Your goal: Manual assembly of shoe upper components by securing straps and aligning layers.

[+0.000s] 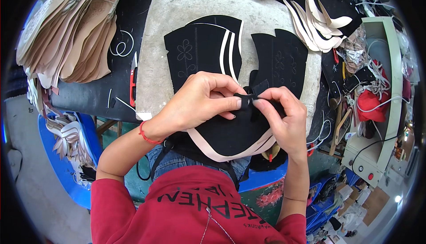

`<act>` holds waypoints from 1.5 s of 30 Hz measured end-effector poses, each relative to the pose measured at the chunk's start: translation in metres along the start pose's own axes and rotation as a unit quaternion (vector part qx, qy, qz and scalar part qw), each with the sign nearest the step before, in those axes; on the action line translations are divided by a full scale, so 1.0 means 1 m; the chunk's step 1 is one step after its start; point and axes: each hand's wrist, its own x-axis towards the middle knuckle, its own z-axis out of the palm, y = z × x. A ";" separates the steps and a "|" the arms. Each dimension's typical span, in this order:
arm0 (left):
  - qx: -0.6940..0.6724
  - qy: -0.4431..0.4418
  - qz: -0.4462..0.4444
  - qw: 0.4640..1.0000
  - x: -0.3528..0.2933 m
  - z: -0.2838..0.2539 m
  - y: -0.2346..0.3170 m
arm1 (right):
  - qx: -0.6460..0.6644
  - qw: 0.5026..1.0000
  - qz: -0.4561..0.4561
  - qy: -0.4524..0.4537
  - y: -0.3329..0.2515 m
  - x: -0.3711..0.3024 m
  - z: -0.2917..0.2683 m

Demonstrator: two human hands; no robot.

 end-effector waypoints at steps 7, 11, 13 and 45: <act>0.009 0.002 0.003 1.000 0.000 -0.001 -0.001 | -0.062 0.989 -0.134 -0.026 -0.004 0.003 0.000; 0.023 0.000 0.031 0.999 0.000 0.001 -0.004 | 0.061 0.986 -0.076 -0.137 0.008 0.017 -0.011; 0.028 0.002 0.033 0.999 -0.002 0.001 -0.003 | 0.069 0.985 -0.066 -0.143 0.012 0.018 -0.005; 0.082 0.005 0.034 0.996 0.004 0.007 0.004 | 0.060 0.992 -0.092 -0.066 0.010 0.010 0.004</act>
